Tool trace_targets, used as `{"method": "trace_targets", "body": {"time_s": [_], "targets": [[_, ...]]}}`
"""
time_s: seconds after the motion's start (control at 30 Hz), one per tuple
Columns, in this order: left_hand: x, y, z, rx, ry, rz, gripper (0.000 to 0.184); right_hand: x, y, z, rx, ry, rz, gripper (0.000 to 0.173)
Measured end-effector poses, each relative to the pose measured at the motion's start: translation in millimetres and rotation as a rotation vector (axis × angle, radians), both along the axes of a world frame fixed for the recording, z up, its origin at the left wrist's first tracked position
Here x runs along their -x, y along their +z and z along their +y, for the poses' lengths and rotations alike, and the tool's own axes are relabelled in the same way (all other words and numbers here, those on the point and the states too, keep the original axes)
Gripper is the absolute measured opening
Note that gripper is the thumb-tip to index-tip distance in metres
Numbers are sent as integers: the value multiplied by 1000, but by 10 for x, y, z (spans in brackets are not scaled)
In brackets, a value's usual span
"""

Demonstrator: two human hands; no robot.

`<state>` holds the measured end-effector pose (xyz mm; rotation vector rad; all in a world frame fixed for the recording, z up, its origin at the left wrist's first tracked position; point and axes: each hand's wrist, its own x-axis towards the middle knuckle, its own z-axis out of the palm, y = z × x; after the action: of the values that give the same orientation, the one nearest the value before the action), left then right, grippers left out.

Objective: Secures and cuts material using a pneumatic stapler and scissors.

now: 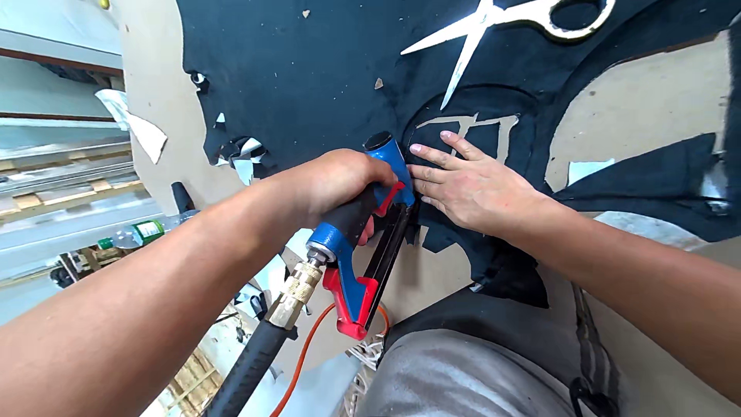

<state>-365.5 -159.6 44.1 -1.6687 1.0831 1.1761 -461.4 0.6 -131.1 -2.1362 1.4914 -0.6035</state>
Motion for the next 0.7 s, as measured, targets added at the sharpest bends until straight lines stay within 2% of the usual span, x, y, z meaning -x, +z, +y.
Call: {"method": "trace_targets", "body": {"time_s": [0.2,0.37,0.47,0.53,0.63,0.7], "targets": [[81,-5,42,-29,-55,-12,33,-12,-4,-7,26,-14,-10,42],[112,-10,54,0,-63,-19,36,48,1,-11,33,-51,-59,42],[171,32,28,7,-89,19,39,37,293,326,46,-252,-155,41],[224,63,48,-18,-92,38,39,-251,432,748,50,-399,-195,35],[324,90,127,-66,-157,49,37,-659,221,1093,-39,-431,-101,46],[362,66,183,-85,-210,42,37,-748,79,1132,-11,-470,-60,51]]}}
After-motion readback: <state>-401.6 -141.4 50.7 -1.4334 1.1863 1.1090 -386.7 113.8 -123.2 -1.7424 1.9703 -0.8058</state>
